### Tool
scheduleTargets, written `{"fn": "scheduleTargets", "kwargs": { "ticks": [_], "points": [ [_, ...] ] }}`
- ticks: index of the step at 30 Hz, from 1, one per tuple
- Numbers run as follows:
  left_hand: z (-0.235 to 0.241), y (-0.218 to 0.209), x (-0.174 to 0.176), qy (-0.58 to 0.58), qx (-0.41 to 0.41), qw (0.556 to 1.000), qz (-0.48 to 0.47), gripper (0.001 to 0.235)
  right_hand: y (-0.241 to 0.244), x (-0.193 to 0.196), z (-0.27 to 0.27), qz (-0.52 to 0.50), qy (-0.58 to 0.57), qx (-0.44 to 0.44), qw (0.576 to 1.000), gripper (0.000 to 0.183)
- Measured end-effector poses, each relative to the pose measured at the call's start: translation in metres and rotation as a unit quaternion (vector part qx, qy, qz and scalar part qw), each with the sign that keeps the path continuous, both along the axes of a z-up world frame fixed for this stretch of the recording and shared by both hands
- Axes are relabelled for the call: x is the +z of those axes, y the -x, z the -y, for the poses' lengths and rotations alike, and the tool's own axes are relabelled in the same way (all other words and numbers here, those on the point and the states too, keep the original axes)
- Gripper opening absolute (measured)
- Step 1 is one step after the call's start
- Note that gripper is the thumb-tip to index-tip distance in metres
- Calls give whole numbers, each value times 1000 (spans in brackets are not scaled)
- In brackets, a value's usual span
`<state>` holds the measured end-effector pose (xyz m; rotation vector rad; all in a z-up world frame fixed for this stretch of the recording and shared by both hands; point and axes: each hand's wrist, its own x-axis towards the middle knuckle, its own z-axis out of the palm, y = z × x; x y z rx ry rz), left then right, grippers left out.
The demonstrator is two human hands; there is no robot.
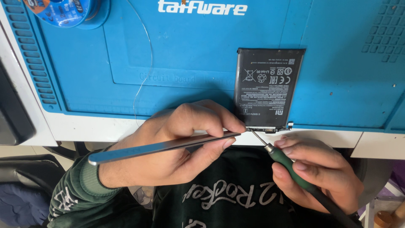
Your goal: The person disassembles a smartphone on a blue anti-static mat, using a screwdriver and tweezers to remove screws and separate internal components. They handle the battery, motherboard, and other small parts, placing them on the mat while continuing to unscrew and separate sections of the device.
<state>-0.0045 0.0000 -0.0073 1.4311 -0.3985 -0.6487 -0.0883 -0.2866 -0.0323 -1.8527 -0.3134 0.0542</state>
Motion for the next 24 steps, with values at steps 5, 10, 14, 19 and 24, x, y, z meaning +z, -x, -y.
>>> {"fn": "scheduleTargets", "kwargs": {
  "ticks": [5, 10, 14, 19, 24],
  "points": [
    [0, 0, 0, -4, -1, 1000, 6, 21, 1, -1, 2, -1, -1, 4, 1000, 42],
    [0, 0, 0, -2, -2, 1000, 7, 21, 3, -3, 3, -2, -5, 1, 1000, 43],
    [0, -1, -1, -2, -3, 1000, 17, 22, 4, -1, 4, -14, -1, 8, 1000, 44],
    [-1, -1, -1, -3, -8, 1000, 15, 22, 3, -1, 6, -16, 4, 18, 1000, 44],
    [0, 0, -2, -2, -6, 1000, 14, 22, 3, -1, 6, -20, -4, 18, 1000, 45]
  ]
}}
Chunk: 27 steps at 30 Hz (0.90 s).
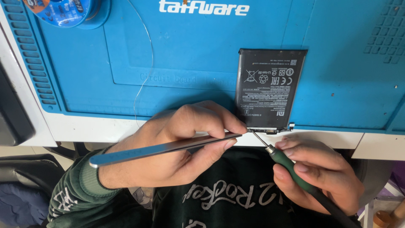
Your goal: The person disassembles a smartphone on a blue anti-static mat, using a screwdriver and tweezers to remove screws and separate internal components. They handle the battery, motherboard, and other small parts, placing them on the mat while continuing to unscrew and separate sections of the device.
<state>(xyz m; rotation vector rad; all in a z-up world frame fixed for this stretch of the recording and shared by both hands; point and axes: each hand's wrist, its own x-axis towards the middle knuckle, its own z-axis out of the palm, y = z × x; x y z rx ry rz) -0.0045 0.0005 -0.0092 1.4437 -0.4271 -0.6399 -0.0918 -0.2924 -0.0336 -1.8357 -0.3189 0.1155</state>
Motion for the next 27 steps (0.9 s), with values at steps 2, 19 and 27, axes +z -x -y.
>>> {"fn": "scheduleTargets", "kwargs": {
  "ticks": [2, 19, 27],
  "points": [
    [0, 0, 0, 0, -1, 1000, 1, 22, 0, 0, 0, -3, 2, 1, 1000, 45],
    [2, -3, 4, -3, -2, 1000, -6, 23, -3, 2, 0, 7, 11, 11, 1000, 44],
    [3, -7, 5, -1, -3, 1000, -18, 23, -2, 0, 1, 10, 11, 20, 1000, 45]
  ]
}}
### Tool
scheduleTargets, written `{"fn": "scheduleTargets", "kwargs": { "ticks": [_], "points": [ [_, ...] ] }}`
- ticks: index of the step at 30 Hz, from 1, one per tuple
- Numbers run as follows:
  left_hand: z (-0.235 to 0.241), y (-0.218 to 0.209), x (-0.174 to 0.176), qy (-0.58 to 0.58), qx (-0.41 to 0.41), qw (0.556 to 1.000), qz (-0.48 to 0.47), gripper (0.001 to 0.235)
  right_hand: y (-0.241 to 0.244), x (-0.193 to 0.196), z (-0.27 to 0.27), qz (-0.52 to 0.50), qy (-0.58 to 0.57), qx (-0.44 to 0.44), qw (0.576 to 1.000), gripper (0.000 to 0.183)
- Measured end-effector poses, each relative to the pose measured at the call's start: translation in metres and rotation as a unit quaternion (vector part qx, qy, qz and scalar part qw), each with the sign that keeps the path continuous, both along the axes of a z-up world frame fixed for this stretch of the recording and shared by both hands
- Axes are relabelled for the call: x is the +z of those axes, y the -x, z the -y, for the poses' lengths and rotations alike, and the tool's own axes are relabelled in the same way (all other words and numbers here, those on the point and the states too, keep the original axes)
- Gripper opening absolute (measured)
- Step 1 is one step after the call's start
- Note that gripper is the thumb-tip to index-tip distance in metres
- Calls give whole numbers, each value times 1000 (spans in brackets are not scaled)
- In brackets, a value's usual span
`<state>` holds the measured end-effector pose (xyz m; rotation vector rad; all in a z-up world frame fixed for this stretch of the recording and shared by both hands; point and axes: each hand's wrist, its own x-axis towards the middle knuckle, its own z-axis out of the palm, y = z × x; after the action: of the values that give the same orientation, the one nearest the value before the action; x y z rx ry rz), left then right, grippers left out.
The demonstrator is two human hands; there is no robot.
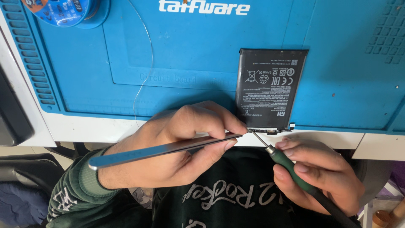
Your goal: The person disassembles a smartphone on a blue anti-static mat, using a screwdriver and tweezers to remove screws and separate internal components. They handle the battery, motherboard, and other small parts, placing them on the mat while continuing to unscrew and separate sections of the device.
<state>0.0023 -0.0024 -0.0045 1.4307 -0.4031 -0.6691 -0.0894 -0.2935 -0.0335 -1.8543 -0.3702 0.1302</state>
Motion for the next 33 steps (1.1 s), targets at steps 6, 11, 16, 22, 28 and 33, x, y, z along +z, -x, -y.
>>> {"fn": "scheduleTargets", "kwargs": {
  "ticks": [6, 11, 16, 22, 28, 33],
  "points": [
    [1, -1, 1, 27, 13, 999, -21, 22, 2, -3, 3, 2, -16, -8, 1000, 45],
    [-1, 3, -1, 11, 8, 1000, -2, 22, 2, -2, 3, -4, -13, -9, 1000, 44],
    [-2, 6, -4, 7, 6, 1000, 14, 22, 1, 0, 0, 1, -6, -16, 1000, 44],
    [-2, 5, -2, -3, 5, 1000, 9, 22, 0, 3, -1, -11, 0, -18, 1000, 44],
    [-1, 3, -1, -3, 9, 1000, -3, 22, -3, 1, -1, 7, -6, -10, 1000, 43],
    [-3, 5, -2, -8, 4, 1000, 14, 23, -1, 2, -2, 0, -2, -20, 1000, 44]
  ]
}}
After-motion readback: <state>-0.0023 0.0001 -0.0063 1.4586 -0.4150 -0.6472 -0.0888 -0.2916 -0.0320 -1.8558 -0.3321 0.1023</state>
